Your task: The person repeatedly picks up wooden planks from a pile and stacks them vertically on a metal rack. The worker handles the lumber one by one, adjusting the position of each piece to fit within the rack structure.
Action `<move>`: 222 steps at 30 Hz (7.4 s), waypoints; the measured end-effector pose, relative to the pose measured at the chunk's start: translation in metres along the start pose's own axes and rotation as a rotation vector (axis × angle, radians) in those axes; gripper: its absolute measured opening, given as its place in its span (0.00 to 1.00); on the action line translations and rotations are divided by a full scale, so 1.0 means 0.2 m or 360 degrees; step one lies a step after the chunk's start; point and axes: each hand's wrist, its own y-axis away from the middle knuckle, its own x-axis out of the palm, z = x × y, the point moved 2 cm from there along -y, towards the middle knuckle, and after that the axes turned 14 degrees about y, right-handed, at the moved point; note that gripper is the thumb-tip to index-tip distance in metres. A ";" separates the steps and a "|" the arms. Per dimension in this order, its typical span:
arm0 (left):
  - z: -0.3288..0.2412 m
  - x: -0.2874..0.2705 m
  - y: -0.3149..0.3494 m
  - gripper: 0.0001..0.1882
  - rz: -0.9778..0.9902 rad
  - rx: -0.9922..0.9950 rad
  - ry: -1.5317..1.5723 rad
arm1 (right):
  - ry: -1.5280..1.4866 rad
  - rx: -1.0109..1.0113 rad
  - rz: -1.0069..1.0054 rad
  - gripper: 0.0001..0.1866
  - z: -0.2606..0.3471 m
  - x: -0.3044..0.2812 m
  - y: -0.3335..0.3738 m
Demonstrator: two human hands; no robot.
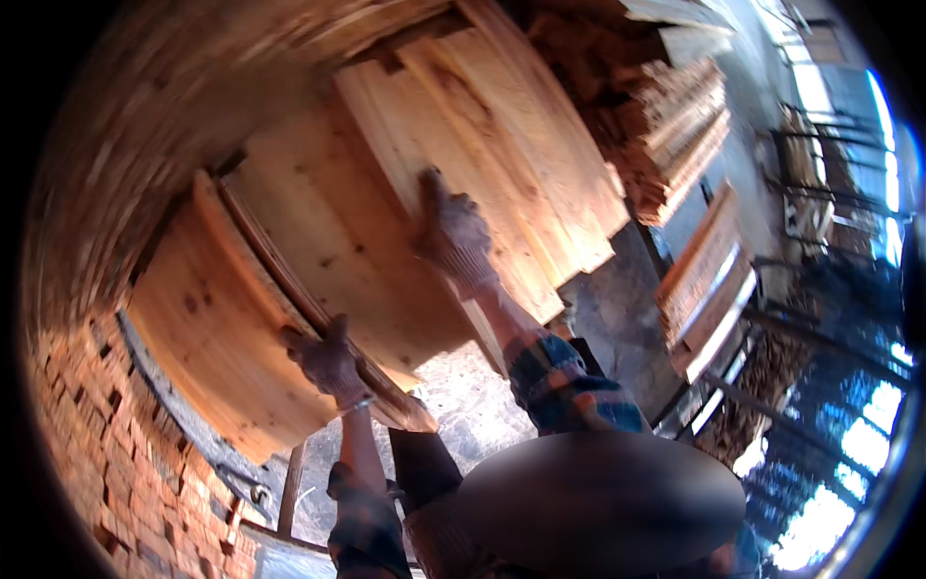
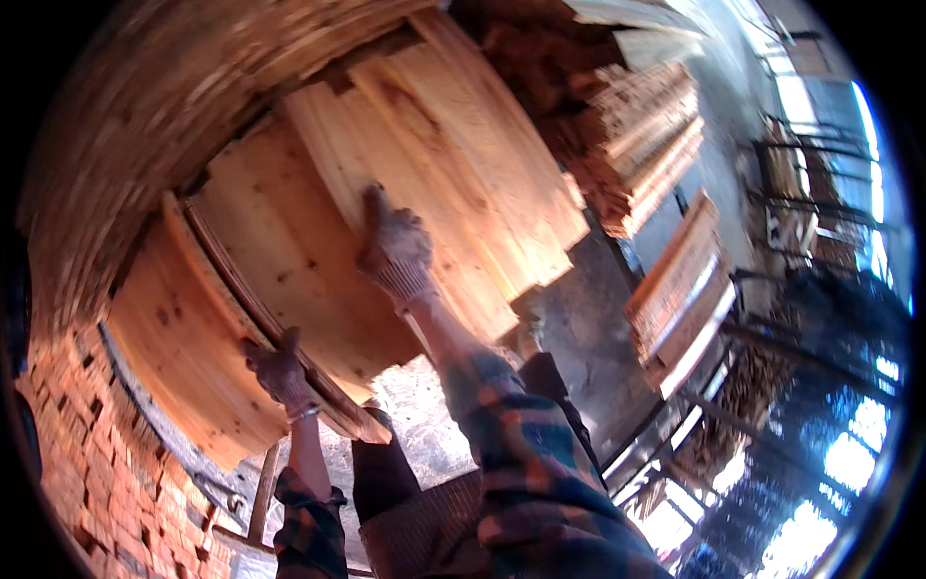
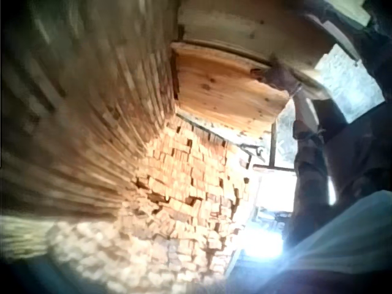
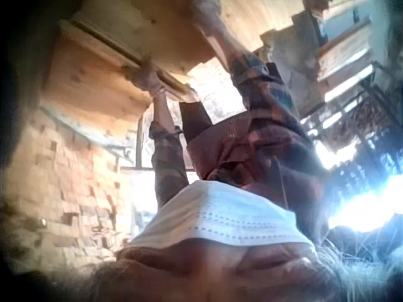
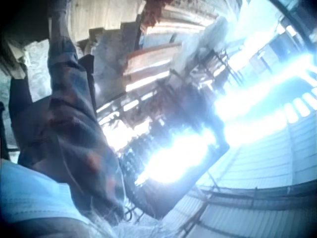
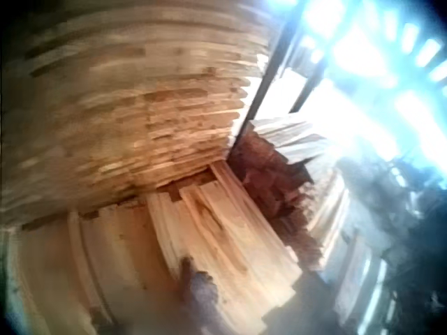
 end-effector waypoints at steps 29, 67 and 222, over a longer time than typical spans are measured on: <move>0.07 -0.29 -0.10 0.37 0.0324 -0.0207 0.1550 | -0.3306 0.0669 -0.0188 0.18 -1.33 0.89 0.73; 1.00 -0.57 1.01 0.27 -0.0910 -0.1518 0.3367 | 0.0719 -0.2300 -0.0370 0.56 1.94 0.29 -0.03; -2.29 0.83 0.87 0.38 0.0911 0.0357 0.1412 | -0.2199 0.0514 0.0020 0.42 -2.76 -0.58 0.05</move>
